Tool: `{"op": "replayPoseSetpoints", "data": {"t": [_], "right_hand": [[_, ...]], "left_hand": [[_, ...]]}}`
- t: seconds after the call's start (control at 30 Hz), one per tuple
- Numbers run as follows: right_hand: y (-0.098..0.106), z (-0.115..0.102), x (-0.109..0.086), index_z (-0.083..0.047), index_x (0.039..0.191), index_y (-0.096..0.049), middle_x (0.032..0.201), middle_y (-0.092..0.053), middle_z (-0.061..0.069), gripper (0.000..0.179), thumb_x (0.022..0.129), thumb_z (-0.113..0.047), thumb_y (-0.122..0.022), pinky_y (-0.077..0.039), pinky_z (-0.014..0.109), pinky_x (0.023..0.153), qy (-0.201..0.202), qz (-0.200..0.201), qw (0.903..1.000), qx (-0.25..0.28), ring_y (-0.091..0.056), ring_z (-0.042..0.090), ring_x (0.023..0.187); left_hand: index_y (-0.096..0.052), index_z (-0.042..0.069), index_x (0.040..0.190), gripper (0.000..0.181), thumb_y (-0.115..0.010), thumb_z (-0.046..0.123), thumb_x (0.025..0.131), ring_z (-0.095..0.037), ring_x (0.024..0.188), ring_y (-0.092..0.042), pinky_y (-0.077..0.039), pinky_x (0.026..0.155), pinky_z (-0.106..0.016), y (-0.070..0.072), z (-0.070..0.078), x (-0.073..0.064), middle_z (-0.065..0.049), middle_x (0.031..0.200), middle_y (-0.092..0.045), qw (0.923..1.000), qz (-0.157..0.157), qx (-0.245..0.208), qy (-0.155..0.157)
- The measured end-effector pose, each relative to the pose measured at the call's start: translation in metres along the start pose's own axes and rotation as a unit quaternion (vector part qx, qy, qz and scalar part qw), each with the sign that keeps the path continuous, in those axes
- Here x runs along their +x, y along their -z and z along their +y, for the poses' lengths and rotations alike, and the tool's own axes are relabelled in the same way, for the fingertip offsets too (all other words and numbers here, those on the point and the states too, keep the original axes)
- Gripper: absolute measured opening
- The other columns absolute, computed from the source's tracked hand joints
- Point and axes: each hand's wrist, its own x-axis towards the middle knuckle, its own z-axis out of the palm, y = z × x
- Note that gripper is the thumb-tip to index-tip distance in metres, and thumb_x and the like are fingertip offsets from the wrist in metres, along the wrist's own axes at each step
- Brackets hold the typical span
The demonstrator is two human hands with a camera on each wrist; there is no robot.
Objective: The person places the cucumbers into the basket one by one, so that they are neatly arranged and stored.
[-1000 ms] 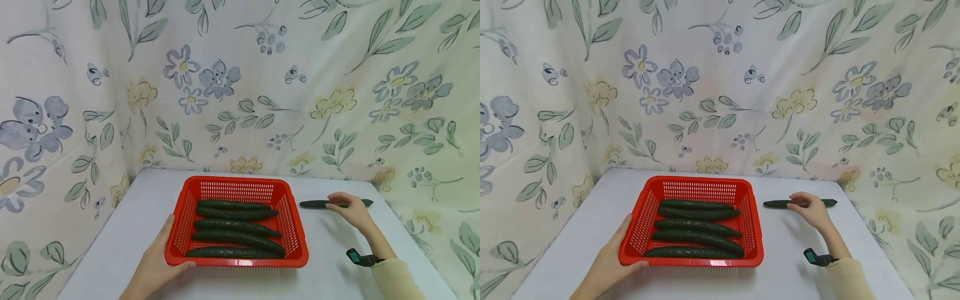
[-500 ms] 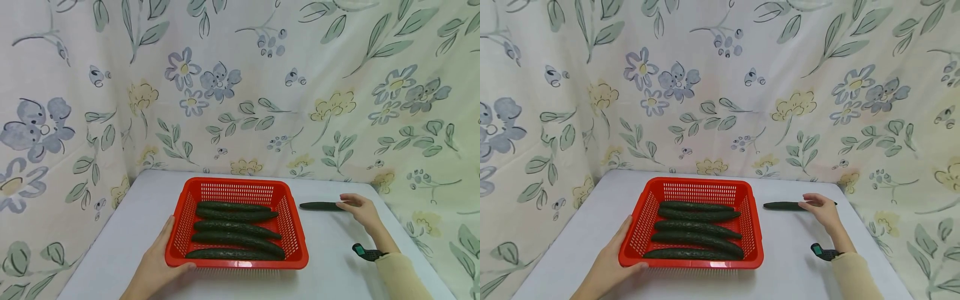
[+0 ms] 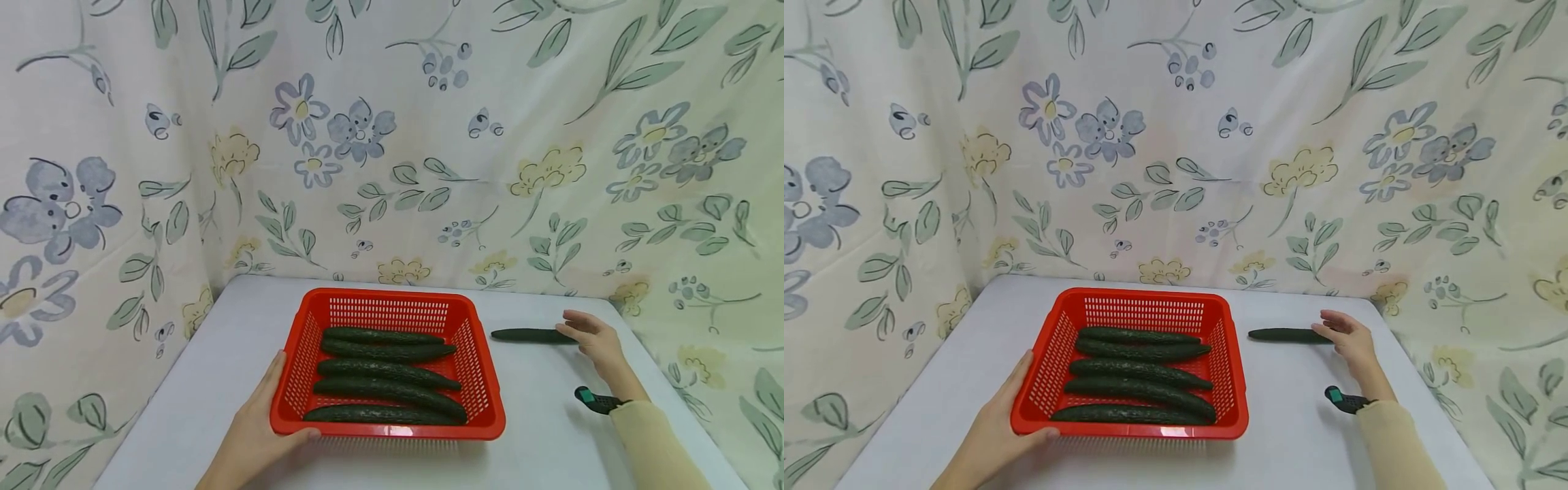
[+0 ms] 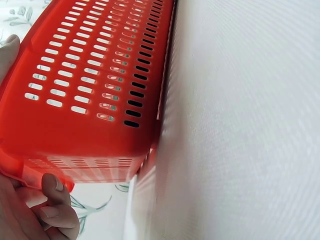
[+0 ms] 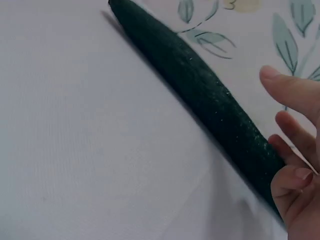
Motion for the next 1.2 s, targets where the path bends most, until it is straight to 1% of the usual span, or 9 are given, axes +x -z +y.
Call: {"op": "replayPoseSetpoints", "data": {"t": [0.1, 0.2, 0.33, 0.5, 0.63, 0.73, 0.83, 1.03, 1.2], "right_hand": [[-0.002, 0.000, 0.004, 0.000, 0.153, -0.051, 0.157, -0.047, 0.029, 0.081, 0.096, -0.049, -0.077, -0.044, 0.067, 0.110, 0.036, -0.011, 0.9968, -0.070, -0.047, 0.040, 0.138], [-0.003, -0.001, 0.007, 0.003, 0.146, -0.058, 0.153, -0.051, 0.032, 0.072, 0.097, -0.046, -0.078, -0.043, 0.066, 0.111, 0.064, -0.025, 0.9896, -0.126, -0.043, 0.050, 0.142], [-0.001, -0.001, 0.010, 0.003, 0.136, -0.067, 0.147, -0.057, 0.032, 0.063, 0.096, -0.044, -0.079, -0.037, 0.071, 0.113, 0.078, -0.035, 0.9828, -0.164, -0.043, 0.052, 0.142], [0.001, 0.003, 0.014, 0.003, 0.130, -0.071, 0.142, -0.061, 0.031, 0.060, 0.096, -0.046, -0.079, -0.039, 0.070, 0.111, 0.082, -0.042, 0.9777, -0.188, -0.046, 0.052, 0.138], [0.005, 0.005, 0.014, 0.001, 0.131, -0.071, 0.143, -0.060, 0.031, 0.062, 0.095, -0.047, -0.079, -0.037, 0.073, 0.111, 0.085, -0.052, 0.9730, -0.208, -0.045, 0.054, 0.140], [0.007, 0.004, 0.013, 0.000, 0.134, -0.070, 0.145, -0.059, 0.032, 0.063, 0.094, -0.047, -0.080, -0.034, 0.077, 0.111, 0.085, -0.068, 0.9681, -0.226, -0.041, 0.057, 0.142], [0.009, 0.000, 0.014, 0.000, 0.136, -0.069, 0.148, -0.055, 0.034, 0.065, 0.094, -0.049, -0.080, -0.033, 0.079, 0.109, 0.076, -0.087, 0.9641, -0.239, -0.038, 0.060, 0.142], [0.012, -0.002, 0.022, -0.001, 0.135, -0.070, 0.147, -0.054, 0.036, 0.067, 0.092, -0.051, -0.080, -0.038, 0.077, 0.107, 0.068, -0.107, 0.9554, -0.267, -0.043, 0.060, 0.138], [0.011, 0.000, 0.027, -0.002, 0.135, -0.069, 0.147, -0.054, 0.037, 0.066, 0.090, -0.048, -0.084, -0.036, 0.079, 0.107, 0.073, -0.122, 0.9539, -0.264, -0.044, 0.061, 0.136]], "left_hand": [[-0.009, 0.030, 0.173, 0.137, -0.093, 0.063, 0.070, -0.042, 0.143, -0.049, -0.060, 0.096, -0.060, 0.000, 0.000, 0.000, -0.012, 0.175, -0.024, 1.0000, -0.001, -0.005, 0.002], [-0.009, 0.030, 0.172, 0.136, -0.093, 0.062, 0.070, -0.042, 0.144, -0.049, -0.060, 0.096, -0.059, 0.000, -0.001, 0.000, -0.011, 0.176, -0.024, 1.0000, 0.000, -0.008, 0.000], [-0.010, 0.029, 0.173, 0.136, -0.093, 0.063, 0.070, -0.042, 0.145, -0.049, -0.059, 0.097, -0.061, 0.000, -0.002, 0.000, -0.011, 0.175, -0.025, 1.0000, 0.004, -0.003, -0.007], [-0.011, 0.028, 0.173, 0.137, -0.093, 0.064, 0.069, -0.042, 0.143, -0.050, -0.058, 0.097, -0.063, 0.000, -0.002, -0.001, -0.012, 0.175, -0.026, 0.9999, 0.007, 0.002, -0.011], [-0.011, 0.027, 0.173, 0.136, -0.093, 0.063, 0.070, -0.043, 0.144, -0.050, -0.059, 0.096, -0.062, 0.000, -0.002, 0.000, -0.012, 0.175, -0.026, 0.9999, 0.008, -0.002, -0.009], [-0.013, 0.027, 0.172, 0.135, -0.093, 0.063, 0.070, -0.042, 0.142, -0.051, -0.060, 0.095, -0.060, 0.000, -0.002, 0.001, -0.011, 0.175, -0.027, 0.9999, 0.008, -0.005, -0.007], [-0.014, 0.028, 0.172, 0.136, -0.093, 0.064, 0.069, -0.040, 0.141, -0.053, -0.060, 0.095, -0.059, 0.000, -0.002, 0.001, -0.010, 0.175, -0.027, 0.9999, 0.006, -0.008, -0.006], [-0.013, 0.028, 0.172, 0.136, -0.094, 0.064, 0.068, -0.041, 0.142, -0.052, -0.059, 0.097, -0.061, 0.000, -0.003, 0.000, -0.010, 0.175, -0.026, 0.9999, 0.007, -0.005, -0.006], [-0.014, 0.027, 0.172, 0.138, -0.095, 0.063, 0.067, -0.042, 0.143, -0.051, -0.055, 0.101, -0.064, 0.000, -0.002, -0.001, -0.011, 0.175, -0.026, 0.9999, 0.011, -0.002, -0.008]]}}
